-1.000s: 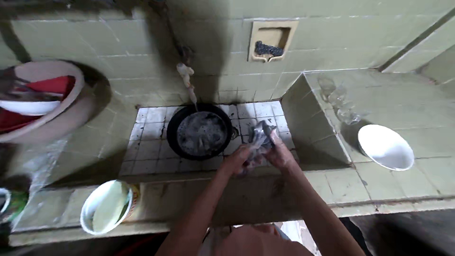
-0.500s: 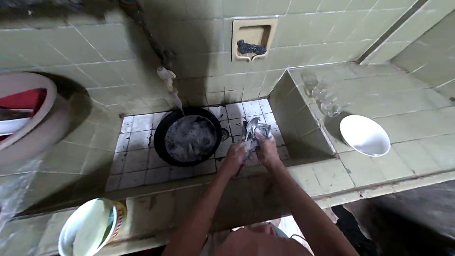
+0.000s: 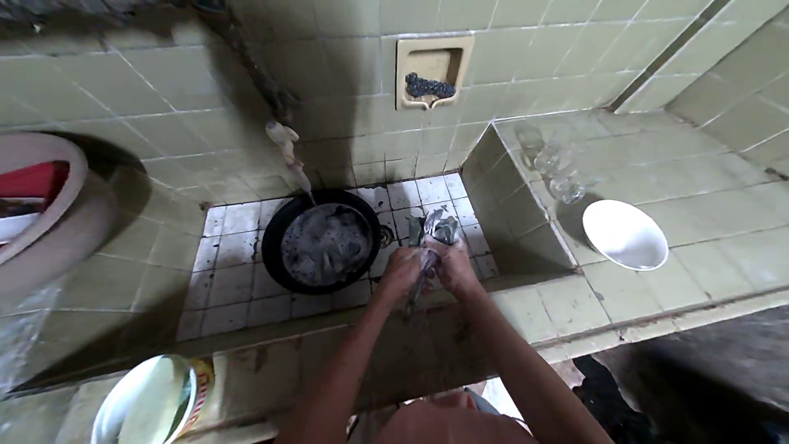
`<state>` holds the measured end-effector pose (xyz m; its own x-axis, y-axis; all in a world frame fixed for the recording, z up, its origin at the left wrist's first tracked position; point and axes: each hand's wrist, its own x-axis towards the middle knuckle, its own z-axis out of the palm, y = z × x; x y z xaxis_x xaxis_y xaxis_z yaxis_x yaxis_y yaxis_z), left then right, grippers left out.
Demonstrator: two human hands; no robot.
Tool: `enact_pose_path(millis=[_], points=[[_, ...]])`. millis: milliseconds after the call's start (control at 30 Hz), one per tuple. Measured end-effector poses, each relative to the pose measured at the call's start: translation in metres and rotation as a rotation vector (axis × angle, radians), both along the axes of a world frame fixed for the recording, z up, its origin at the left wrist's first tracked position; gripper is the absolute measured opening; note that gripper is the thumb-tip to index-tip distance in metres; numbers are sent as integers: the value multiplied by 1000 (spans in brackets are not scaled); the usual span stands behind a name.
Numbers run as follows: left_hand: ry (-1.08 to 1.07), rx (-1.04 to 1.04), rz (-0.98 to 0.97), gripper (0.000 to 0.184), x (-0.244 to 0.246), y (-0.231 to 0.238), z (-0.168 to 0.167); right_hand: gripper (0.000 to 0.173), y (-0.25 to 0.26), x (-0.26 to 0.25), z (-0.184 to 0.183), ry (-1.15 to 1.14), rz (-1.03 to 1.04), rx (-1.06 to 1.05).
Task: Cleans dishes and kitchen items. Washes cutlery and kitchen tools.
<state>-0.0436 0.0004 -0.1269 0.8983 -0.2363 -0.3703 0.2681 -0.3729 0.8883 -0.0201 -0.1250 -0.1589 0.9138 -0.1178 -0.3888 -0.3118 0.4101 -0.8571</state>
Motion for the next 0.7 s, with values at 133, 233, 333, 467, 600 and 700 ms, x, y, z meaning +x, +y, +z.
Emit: enact_pose_path(millis=[133,233,333,467,600,700], points=[[-146,302,-93,33,-3,-15,11,8,14,5,-2,-37,-178,21],[-201,519,-103,31,-4,-26,12,4,23,2,4,-35,-249,47],[-190,474,-57,33,-3,-26,16,9,24,-9,17,-42,-136,-91],[-358,668,-38,27,-9,-30,10,11,26,-4,19,-45,-188,-169],[-230,735,-200,31,-4,-17,17,23,21,15,-6,28,-458,55],[-140,571,-276,30,4,-5,6,28,19,12,-7,28,-445,96]])
